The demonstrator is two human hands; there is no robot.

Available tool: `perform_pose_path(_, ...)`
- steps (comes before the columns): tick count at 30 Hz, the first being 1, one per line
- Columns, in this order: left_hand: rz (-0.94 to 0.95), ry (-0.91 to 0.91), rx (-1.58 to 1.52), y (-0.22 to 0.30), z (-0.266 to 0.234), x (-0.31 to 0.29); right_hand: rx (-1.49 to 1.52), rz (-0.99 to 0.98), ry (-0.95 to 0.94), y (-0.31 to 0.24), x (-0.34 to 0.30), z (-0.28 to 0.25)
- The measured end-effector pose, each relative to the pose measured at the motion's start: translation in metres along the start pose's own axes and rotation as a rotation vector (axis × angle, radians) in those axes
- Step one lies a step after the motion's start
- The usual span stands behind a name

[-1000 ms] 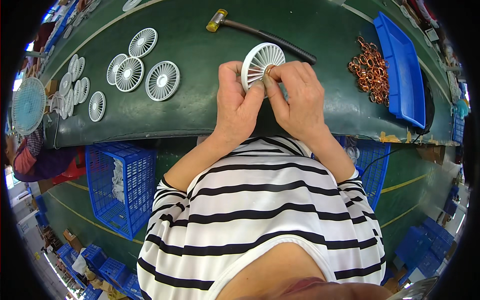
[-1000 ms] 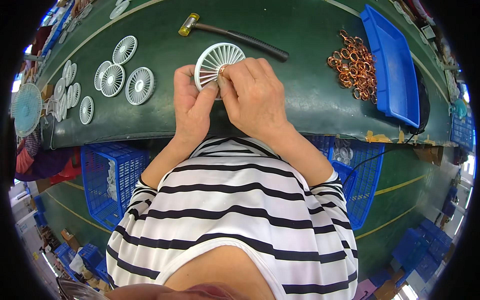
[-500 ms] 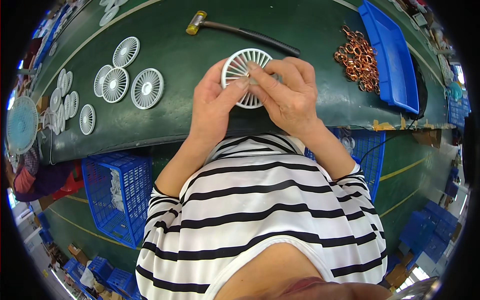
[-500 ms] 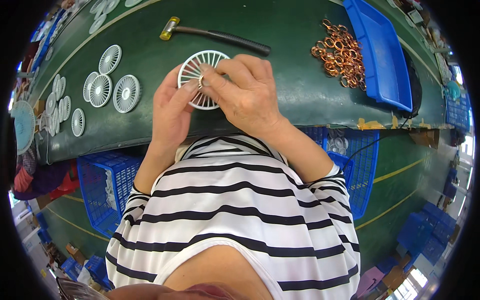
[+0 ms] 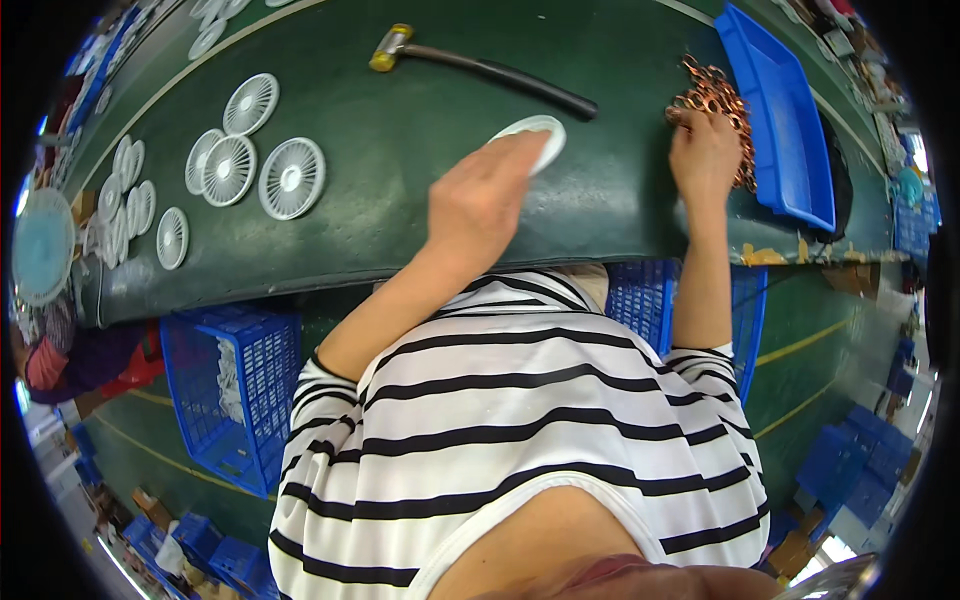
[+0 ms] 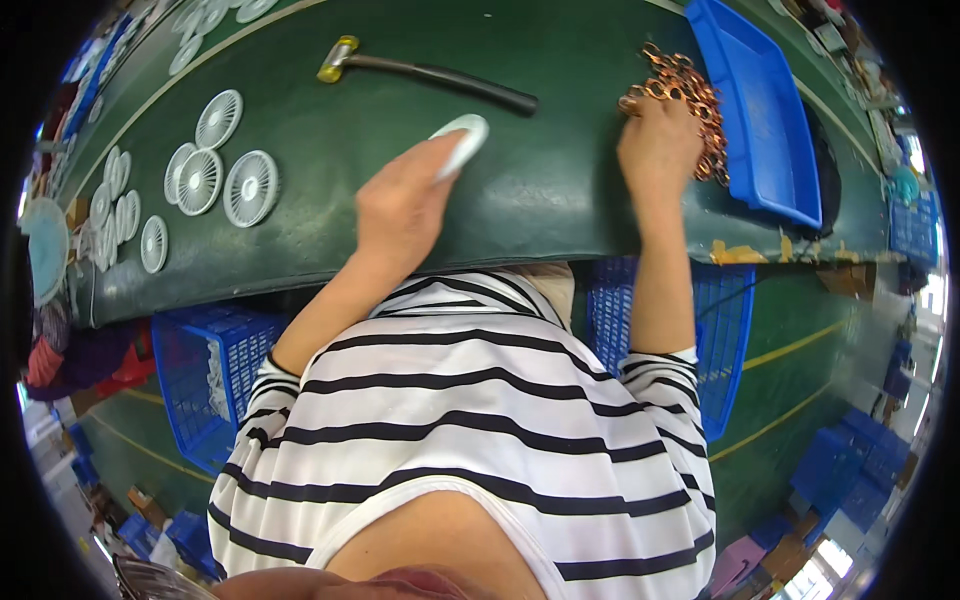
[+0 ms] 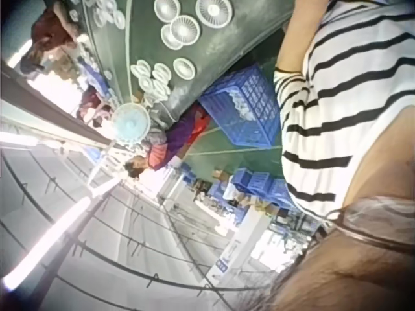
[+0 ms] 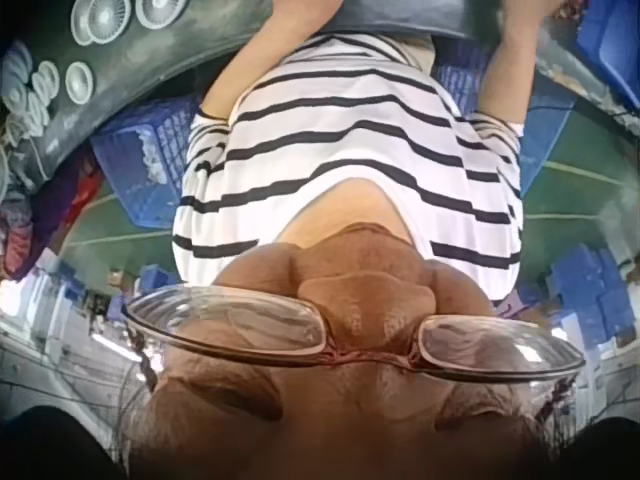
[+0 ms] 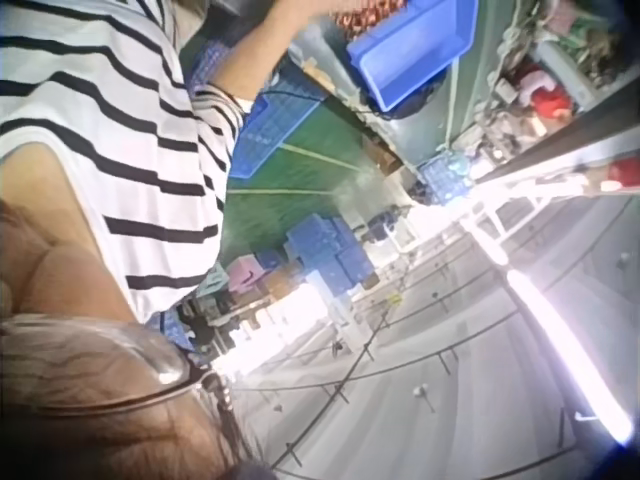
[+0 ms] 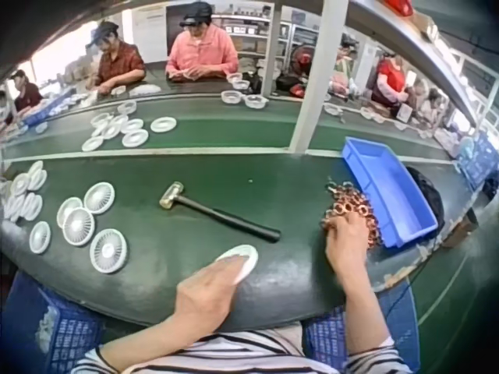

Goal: Assembling metal center hubs into plastic fan grilles on a factory assembly line.

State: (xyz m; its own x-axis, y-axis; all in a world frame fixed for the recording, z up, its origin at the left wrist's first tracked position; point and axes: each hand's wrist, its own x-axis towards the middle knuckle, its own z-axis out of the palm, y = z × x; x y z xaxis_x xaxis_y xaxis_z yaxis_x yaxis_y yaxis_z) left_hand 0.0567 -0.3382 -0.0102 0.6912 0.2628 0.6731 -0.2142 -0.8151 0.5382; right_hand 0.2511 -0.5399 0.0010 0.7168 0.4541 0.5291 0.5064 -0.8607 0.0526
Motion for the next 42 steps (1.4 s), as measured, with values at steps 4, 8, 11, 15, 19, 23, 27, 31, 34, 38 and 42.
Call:
perform_pose_path(4, 0.075, -0.367, 0.313, 0.001, 0.001, -0.003, 0.154, -0.146, 0.088, 0.023, 0.01, 0.005)
perform_pose_path(8, -0.073, -0.319, 0.084, -0.003, -0.018, -0.008, 0.326, -0.027, 0.013, 0.003, 0.007, -0.013)
perform_pose_path(11, -0.12, -0.138, 0.271, -0.023, -0.052, -0.007, 0.759, 0.16, -0.259, -0.008, -0.002, -0.018)
perform_pose_path(15, -0.357, -0.021, 0.529, -0.061, -0.104, -0.014, 0.344, -0.032, -0.044, -0.016, -0.011, 0.008)
perform_pose_path(19, -0.419, -0.099, 0.665, -0.086, -0.144, -0.042, 0.423, 0.011, -0.134, -0.032, -0.014, -0.012)
perform_pose_path(23, -0.638, 0.143, 0.355, -0.072, -0.148, -0.029, 0.443, 0.044, -0.196, -0.04, -0.018, -0.022)
perform_pose_path(27, -0.606, 0.339, -0.11, -0.054, -0.121, -0.016, 0.832, -0.076, 0.103, -0.059, -0.019, -0.044)
perform_pose_path(31, -0.673, 0.18, -0.392, -0.009, -0.085, 0.0, 0.852, -0.302, 0.251, -0.092, -0.023, -0.07)
perform_pose_path(34, -0.704, 0.118, -0.624, 0.011, -0.065, 0.006, 0.974, -0.399, 0.249, -0.118, -0.025, -0.085)
perform_pose_path(38, -0.707, 0.065, -0.876, 0.024, -0.055, 0.01, 1.053, -0.442, 0.276, -0.142, -0.022, -0.085)
perform_pose_path(42, -0.589, 0.051, -0.686, 0.024, -0.05, 0.003, 0.887, -0.38, 0.167, -0.155, -0.025, -0.079)
